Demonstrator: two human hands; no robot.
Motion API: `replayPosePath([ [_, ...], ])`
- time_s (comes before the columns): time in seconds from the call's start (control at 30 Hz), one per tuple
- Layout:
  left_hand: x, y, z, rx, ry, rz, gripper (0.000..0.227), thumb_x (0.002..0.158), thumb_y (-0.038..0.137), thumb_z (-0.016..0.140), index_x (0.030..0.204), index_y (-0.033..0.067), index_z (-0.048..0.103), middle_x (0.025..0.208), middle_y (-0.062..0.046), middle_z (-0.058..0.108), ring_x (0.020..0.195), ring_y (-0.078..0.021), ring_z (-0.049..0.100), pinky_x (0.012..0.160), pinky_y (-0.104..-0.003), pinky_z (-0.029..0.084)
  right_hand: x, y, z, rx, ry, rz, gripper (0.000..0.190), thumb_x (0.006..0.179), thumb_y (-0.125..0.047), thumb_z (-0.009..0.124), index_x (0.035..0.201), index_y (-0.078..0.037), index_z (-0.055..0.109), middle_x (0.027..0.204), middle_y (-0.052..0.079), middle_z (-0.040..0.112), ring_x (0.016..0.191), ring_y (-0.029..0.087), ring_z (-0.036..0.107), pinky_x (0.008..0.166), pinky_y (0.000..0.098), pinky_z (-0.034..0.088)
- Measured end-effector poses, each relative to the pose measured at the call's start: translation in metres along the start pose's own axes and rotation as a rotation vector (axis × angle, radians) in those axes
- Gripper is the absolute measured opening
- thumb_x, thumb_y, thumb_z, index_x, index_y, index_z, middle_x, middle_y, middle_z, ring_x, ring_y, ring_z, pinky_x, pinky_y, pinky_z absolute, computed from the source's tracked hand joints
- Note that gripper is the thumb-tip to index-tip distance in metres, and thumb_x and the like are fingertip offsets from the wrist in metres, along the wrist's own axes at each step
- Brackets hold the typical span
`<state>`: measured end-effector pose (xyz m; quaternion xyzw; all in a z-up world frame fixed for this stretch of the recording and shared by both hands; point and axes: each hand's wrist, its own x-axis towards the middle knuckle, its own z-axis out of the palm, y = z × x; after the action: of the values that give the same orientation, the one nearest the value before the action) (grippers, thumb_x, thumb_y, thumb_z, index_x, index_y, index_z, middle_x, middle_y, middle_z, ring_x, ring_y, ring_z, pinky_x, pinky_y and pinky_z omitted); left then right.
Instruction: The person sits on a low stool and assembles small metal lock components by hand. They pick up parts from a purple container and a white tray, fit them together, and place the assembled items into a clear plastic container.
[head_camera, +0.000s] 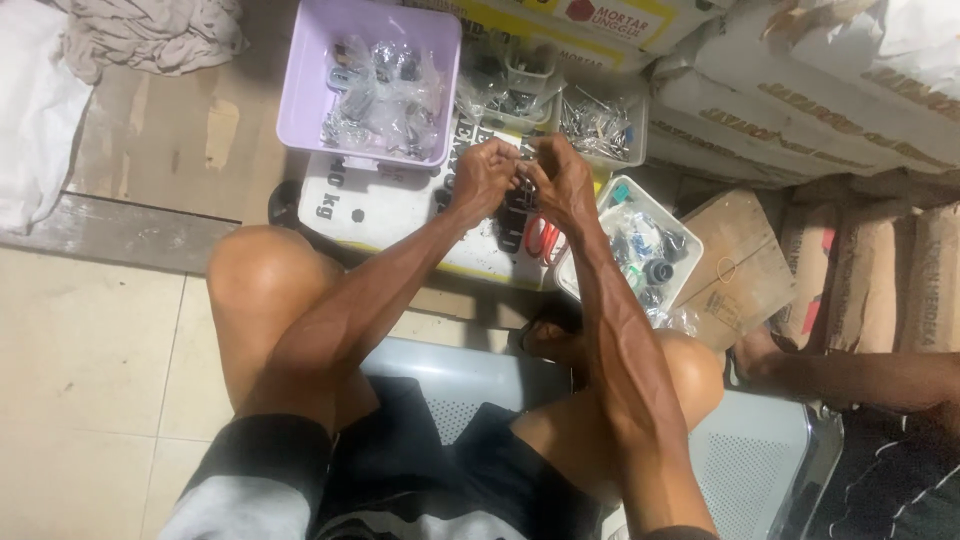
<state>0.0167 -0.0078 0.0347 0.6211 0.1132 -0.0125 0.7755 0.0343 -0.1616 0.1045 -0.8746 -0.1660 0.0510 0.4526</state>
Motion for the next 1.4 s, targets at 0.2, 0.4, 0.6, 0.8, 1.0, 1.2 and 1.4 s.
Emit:
replayPosePath([
  [0.2,-0.002,0.011,-0.01,-0.027,-0.106,-0.039,0.014,0.094,-0.001,0.061,0.107,-0.0014,0.067,0.087,-0.019,0.076,0.069,-0.0161,0.076,0.061,-0.023,0.065,0.006,0.045,0.013,-0.048,-0.003,-0.094,0.007,0.094,-0.017,0.078,0.094,-0.012,0.074,0.082,0.015,0.066,0.079,0.036,0.067,0.071,0.0453,0.054],
  [0.4,-0.007,-0.041,-0.008,0.286,0.01,-0.107,0.012,0.097,0.006,0.057,0.1,0.0051,0.068,0.079,-0.013,0.073,0.062,-0.0183,0.075,0.052,-0.028,0.062,0.004,0.076,0.041,-0.305,0.097,-0.134,0.017,0.095,-0.014,0.072,0.09,-0.001,0.062,0.078,0.027,0.06,0.077,0.052,0.064,0.066,0.0588,0.049],
  [0.6,-0.025,-0.059,-0.031,0.947,-0.301,0.244,0.011,0.093,0.011,0.061,0.101,0.0057,0.066,0.089,-0.021,0.069,0.08,-0.0424,0.074,0.068,-0.051,0.06,-0.001,0.068,0.06,-0.341,0.063,-0.036,0.014,0.095,-0.017,0.069,0.091,-0.004,0.066,0.081,0.024,0.068,0.083,0.048,0.069,0.074,0.0577,0.052],
  [0.8,-0.035,-0.034,-0.026,1.099,-0.327,0.331,0.017,0.094,0.014,0.064,0.107,0.0034,0.065,0.094,-0.021,0.065,0.078,-0.0446,0.073,0.071,-0.055,0.06,0.012,0.124,0.054,-0.419,-0.005,-0.002,0.005,0.085,-0.014,0.07,0.088,-0.01,0.07,0.083,0.016,0.07,0.085,0.042,0.071,0.076,0.0518,0.056],
  [1.0,-0.021,-0.054,-0.026,1.057,-0.307,0.314,0.012,0.095,0.014,0.061,0.101,0.0048,0.065,0.092,-0.018,0.065,0.077,-0.0448,0.073,0.07,-0.056,0.058,-0.011,0.134,0.048,-0.74,-0.196,-0.083,0.012,0.083,-0.013,0.069,0.093,-0.009,0.073,0.09,0.017,0.067,0.091,0.04,0.065,0.079,0.0478,0.056],
  [1.2,-0.009,-0.086,-0.019,1.134,-0.256,0.327,0.015,0.096,0.011,0.05,0.098,0.0059,0.064,0.093,-0.018,0.067,0.074,-0.0421,0.074,0.068,-0.054,0.059,-0.016,0.174,0.053,-0.756,-0.314,0.017,0.035,0.072,-0.025,0.085,0.1,-0.013,0.069,0.099,0.012,0.059,0.102,0.037,0.06,0.088,0.05,0.056],
  [1.4,-0.023,-0.057,-0.016,1.213,-0.258,0.39,0.011,0.094,0.01,0.056,0.096,0.0048,0.065,0.098,-0.017,0.067,0.073,-0.0391,0.075,0.068,-0.052,0.059,-0.013,0.109,0.032,-0.388,-0.202,0.14,0.014,0.089,-0.024,0.067,0.089,-0.01,0.066,0.084,0.017,0.064,0.09,0.043,0.067,0.08,0.0561,0.053],
])
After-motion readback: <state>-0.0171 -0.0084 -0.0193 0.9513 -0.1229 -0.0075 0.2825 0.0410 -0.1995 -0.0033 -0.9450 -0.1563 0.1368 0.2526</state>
